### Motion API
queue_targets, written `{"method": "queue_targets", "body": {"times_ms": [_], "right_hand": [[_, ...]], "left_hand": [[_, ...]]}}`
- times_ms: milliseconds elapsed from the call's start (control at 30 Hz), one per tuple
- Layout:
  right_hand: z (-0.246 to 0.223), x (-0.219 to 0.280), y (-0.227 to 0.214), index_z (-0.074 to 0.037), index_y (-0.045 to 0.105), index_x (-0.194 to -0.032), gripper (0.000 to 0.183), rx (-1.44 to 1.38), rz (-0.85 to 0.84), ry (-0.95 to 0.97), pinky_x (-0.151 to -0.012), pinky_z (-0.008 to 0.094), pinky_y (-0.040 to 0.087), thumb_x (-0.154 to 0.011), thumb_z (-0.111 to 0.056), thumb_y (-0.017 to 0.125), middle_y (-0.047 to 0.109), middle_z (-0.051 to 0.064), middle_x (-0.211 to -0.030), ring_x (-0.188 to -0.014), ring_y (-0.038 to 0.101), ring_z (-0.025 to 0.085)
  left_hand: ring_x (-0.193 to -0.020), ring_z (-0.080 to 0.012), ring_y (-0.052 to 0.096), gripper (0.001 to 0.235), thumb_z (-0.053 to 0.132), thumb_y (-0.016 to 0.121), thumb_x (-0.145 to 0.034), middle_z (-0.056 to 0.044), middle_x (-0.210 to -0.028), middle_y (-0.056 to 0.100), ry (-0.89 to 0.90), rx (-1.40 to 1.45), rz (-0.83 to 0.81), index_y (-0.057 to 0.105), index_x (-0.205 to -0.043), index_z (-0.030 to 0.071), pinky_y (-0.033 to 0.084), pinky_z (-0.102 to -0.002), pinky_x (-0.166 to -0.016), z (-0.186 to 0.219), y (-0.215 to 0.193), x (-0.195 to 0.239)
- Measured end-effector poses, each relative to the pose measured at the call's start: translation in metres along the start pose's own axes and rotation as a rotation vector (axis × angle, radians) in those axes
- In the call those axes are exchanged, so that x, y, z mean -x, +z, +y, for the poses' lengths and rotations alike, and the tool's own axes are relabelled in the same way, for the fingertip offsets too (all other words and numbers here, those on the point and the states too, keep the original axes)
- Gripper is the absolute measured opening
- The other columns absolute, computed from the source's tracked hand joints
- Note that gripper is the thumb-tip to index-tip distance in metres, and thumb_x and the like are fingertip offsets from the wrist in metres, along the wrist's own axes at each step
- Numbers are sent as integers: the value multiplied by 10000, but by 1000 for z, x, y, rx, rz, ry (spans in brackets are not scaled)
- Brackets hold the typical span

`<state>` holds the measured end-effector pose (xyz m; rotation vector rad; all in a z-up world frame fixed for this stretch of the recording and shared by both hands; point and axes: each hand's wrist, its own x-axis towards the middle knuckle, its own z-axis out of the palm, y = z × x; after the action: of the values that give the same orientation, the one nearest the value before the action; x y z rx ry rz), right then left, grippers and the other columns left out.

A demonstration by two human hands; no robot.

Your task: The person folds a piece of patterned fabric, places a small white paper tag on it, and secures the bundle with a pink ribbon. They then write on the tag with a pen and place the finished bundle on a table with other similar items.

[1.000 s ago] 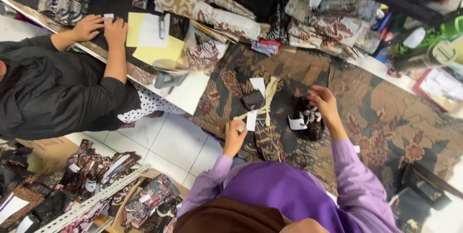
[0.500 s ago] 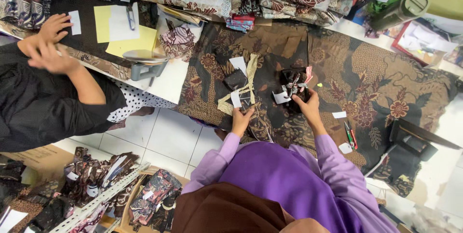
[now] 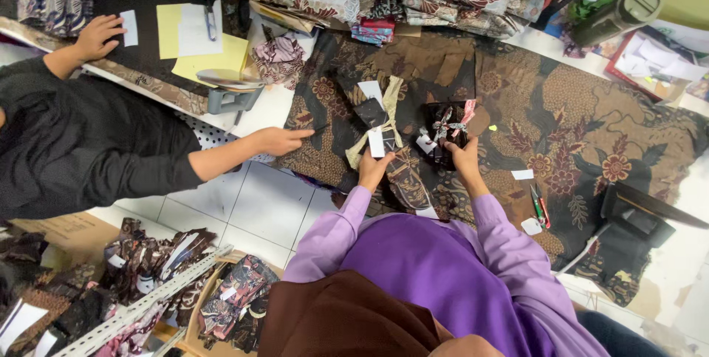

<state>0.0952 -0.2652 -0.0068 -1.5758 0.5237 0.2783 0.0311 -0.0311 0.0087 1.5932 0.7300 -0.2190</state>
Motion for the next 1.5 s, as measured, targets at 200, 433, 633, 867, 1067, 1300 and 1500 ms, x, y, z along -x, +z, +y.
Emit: {"method": "queue_targets", "body": {"times_ms": [200,433,633,867,1067,1300,1500], "right_hand": [[-5,21,18,22,528,-1313,525,12,-198,-7,-894,312,531,-860,-133,745,681,121,-1161,-1009,668,178],[-6,47,60,52,561,-1307,530,-84,-404,28,-921,318,537,-865,-172,749,717,113,-1143,-1019,688,187],[18,51,80,55,523,-1356,631,301,-396,-98,-948,324,520,-853,-228,778,721,166,-1180,-1067,680,200],[16,49,76,52,490,-1391,664,291,-427,-48,-930,331,535,-860,-231,771,718,170,-1188,-1061,689,205],[13,50,75,54,474,-1398,689,300,-440,-70,-922,327,539,-864,-259,777,724,177,-1174,-1054,697,212],[11,56,68,91,460,-1423,784,533,-458,-486,-1039,425,446,-897,-356,833,582,282,-1286,-1213,574,351],[20,65,1,-22,575,-1360,538,499,-256,-359,-981,383,507,-947,-331,729,606,190,-1218,-1127,630,303]], "left_hand": [[-1332,-271,505,821,268,781,-828,-174,-1482,522,-51,445,-121,420,-1518,7,380,-388,-1106,0,-2,-3],[-1517,-138,186,980,753,451,-929,45,-1666,235,-208,565,-173,157,-1672,186,94,-402,-1221,9,-12,-2],[-1332,-253,505,1028,840,386,-872,-106,-1523,470,-257,701,-278,265,-1618,143,405,-415,-1109,12,-13,2],[-1360,-204,507,952,766,493,-885,-54,-1509,479,-246,613,-238,274,-1587,160,419,-392,-1128,9,-12,2],[-1339,-206,505,926,720,565,-871,-71,-1486,509,-215,563,-239,379,-1561,131,410,-384,-1095,6,-10,0],[-1100,-198,634,543,324,789,-861,-56,-1194,705,-87,544,-263,674,-1295,16,465,-360,-957,1,-6,-2],[-998,-148,690,352,204,799,-850,-24,-1103,739,-218,654,-278,742,-1159,44,529,-294,-859,-14,-13,-7]]}}
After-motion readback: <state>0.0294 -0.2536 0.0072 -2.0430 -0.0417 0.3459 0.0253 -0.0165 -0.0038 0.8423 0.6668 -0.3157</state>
